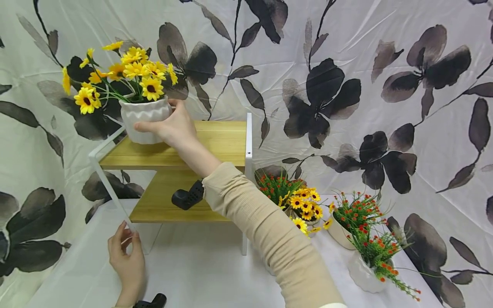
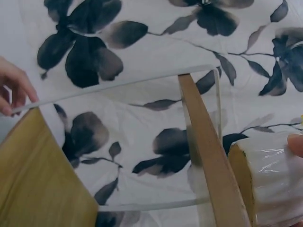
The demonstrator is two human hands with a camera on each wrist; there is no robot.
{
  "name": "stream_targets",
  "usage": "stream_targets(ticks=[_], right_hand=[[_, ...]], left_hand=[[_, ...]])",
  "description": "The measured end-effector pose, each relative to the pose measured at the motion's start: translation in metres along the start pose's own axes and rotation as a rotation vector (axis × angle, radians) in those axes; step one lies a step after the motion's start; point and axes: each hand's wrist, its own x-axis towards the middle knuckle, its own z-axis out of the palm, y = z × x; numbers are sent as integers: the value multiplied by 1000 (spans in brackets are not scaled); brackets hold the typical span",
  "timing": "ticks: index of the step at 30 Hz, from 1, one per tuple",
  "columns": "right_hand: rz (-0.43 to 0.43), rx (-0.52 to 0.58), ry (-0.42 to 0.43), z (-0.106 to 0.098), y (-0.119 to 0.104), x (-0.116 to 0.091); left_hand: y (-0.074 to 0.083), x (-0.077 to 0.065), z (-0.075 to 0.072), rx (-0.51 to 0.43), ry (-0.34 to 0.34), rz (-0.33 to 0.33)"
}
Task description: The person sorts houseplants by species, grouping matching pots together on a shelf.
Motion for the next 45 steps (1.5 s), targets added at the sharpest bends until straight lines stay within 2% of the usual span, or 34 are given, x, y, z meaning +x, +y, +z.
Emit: stream_targets(ticks=[12,24,29,37,45], right_hand=[[32,-44,4,12,9,7],[45,-77,13,18,8,11],[32,-96,14,22,8,10],[9,-129,26,26,8,12],[11,-130,-13,26,7,11]], left_hand=[[-1,-1,0,4,-1,-3],[-2,0,0,-18,16,1],[-1,-1,1,-30,29,4],[2,-1,0,-12,15,-21],[2,0,0,-30,17,-23]])
